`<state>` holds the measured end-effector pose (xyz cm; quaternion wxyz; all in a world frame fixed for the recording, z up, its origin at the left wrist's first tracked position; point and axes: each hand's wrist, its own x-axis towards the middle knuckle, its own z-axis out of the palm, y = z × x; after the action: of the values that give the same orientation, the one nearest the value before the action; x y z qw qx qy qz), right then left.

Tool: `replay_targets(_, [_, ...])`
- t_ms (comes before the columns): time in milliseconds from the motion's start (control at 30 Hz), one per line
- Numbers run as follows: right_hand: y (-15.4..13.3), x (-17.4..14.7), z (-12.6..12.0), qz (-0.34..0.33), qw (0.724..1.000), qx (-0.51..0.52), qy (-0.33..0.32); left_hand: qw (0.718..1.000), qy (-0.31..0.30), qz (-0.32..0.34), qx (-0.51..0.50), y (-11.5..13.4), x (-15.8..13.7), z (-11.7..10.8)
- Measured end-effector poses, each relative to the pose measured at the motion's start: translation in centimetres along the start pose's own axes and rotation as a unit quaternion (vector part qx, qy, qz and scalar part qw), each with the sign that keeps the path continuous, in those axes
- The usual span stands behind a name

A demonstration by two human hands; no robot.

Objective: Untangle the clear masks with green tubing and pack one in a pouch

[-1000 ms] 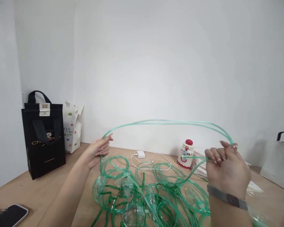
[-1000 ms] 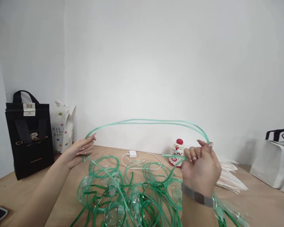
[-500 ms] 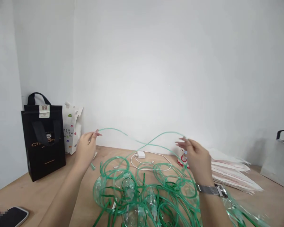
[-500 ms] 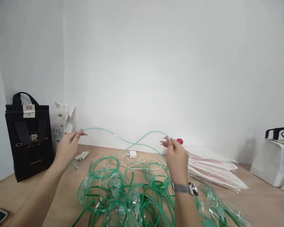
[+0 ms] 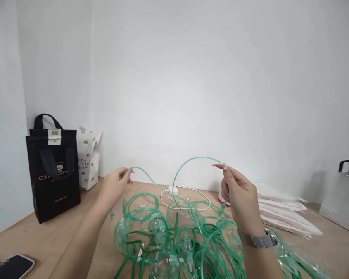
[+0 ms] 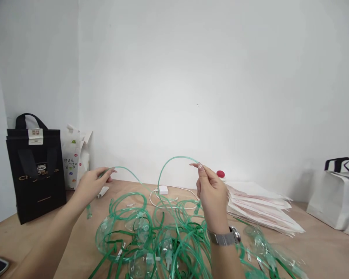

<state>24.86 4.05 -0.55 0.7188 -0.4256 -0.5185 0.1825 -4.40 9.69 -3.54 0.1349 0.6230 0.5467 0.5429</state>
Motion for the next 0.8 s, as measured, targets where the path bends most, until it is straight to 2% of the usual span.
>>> replay_targets(133, [0.6, -0.2, 1.2, 0.041, 0.999, 0.014, -0.032, 0.988, -0.148, 0.039, -0.03, 1.7, -1.0, 0.1])
replay_targets(233, [0.9, -0.7, 2.2, 0.068, 0.993, 0.033, -0.086, 0.96, -0.271, 0.039, -0.063, 3.4, -2.4, 0.1])
replay_targets(300, [0.6, -1.6, 3.0, 0.072, 0.989, 0.042, -0.121, 0.929, -0.359, 0.013, -0.094, 4.2, -3.4, 0.5])
replay_targets(367, [-0.2, -2.9, 3.9, 0.074, 0.977, 0.035, -0.196, 0.89, -0.426, -0.028, -0.162, 4.6, -4.0, 1.1])
replay_targets(400, [-0.7, -3.6, 4.3, 0.073, 0.962, 0.021, -0.262, 0.876, -0.433, -0.051, -0.206, 4.7, -4.1, 1.5])
replay_targets(467, [-1.5, -4.9, 5.0, 0.038, 0.912, -0.032, -0.407, 0.87, -0.398, -0.088, -0.277, 4.5, -4.0, 2.4])
replay_targets(500, [-1.8, -5.3, 5.3, 0.006, 0.889, -0.071, -0.453, 0.88, -0.361, -0.096, -0.293, 4.3, -3.8, 2.7])
replay_targets(533, [-1.9, -5.5, 5.6, -0.031, 0.874, -0.121, -0.469, 0.893, -0.324, -0.1, -0.297, 4.1, -3.5, 3.0])
replay_targets(567, [-1.8, -5.5, 5.7, -0.064, 0.869, -0.181, -0.456, 0.905, -0.289, -0.099, -0.294, 3.9, -3.2, 3.1])
replay_targets(633, [-1.0, -5.1, 5.7, -0.094, 0.867, -0.293, -0.392, 0.928, -0.221, -0.086, -0.289, 3.5, -2.6, 2.9])
replay_targets(700, [0.3, -4.2, 5.4, -0.083, 0.86, -0.368, -0.342, 0.941, -0.154, -0.069, -0.295, 3.3, -2.0, 2.2])
replay_targets(800, [2.8, -2.7, 4.5, -0.058, 0.844, -0.43, -0.316, 0.949, -0.042, -0.042, -0.311, 3.0, -1.3, 0.6])
